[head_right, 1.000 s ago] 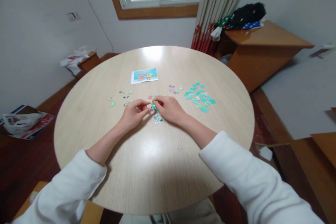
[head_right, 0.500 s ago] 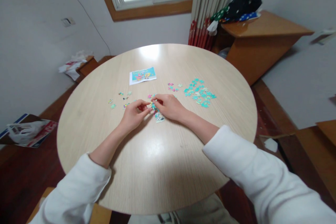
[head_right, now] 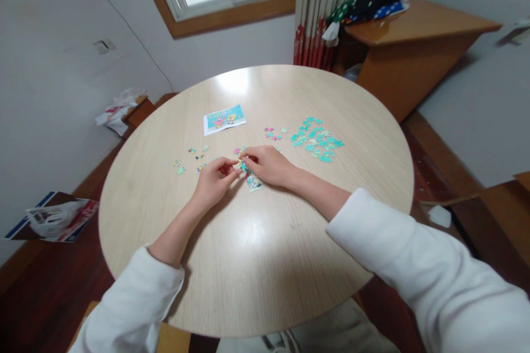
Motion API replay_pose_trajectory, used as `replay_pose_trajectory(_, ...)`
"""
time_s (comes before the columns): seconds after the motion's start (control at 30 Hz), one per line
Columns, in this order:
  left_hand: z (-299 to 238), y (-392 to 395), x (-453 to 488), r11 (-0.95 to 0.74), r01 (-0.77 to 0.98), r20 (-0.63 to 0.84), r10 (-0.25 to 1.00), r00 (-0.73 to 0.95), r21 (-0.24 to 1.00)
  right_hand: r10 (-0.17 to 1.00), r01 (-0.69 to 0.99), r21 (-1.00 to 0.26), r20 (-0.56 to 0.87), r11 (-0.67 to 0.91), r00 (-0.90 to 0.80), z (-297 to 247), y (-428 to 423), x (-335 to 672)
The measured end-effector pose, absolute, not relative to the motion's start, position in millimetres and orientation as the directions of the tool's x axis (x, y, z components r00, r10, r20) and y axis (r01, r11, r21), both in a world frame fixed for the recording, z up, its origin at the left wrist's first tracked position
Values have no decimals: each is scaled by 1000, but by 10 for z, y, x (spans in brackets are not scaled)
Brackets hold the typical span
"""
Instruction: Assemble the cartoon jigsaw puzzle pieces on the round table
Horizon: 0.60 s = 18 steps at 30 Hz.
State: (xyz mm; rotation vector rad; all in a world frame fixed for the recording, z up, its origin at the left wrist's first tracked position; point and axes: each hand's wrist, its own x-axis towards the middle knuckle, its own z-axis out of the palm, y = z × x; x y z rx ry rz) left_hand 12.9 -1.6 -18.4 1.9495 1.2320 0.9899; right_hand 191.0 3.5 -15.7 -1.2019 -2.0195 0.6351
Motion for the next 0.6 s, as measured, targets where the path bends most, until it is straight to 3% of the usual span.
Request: replay_pose_trajectory(0.6, -178, -15, 133, -378, 443, 264, 917, 299, 813, 900, 576, -699, 250, 423, -357, -79, 6, 1907)
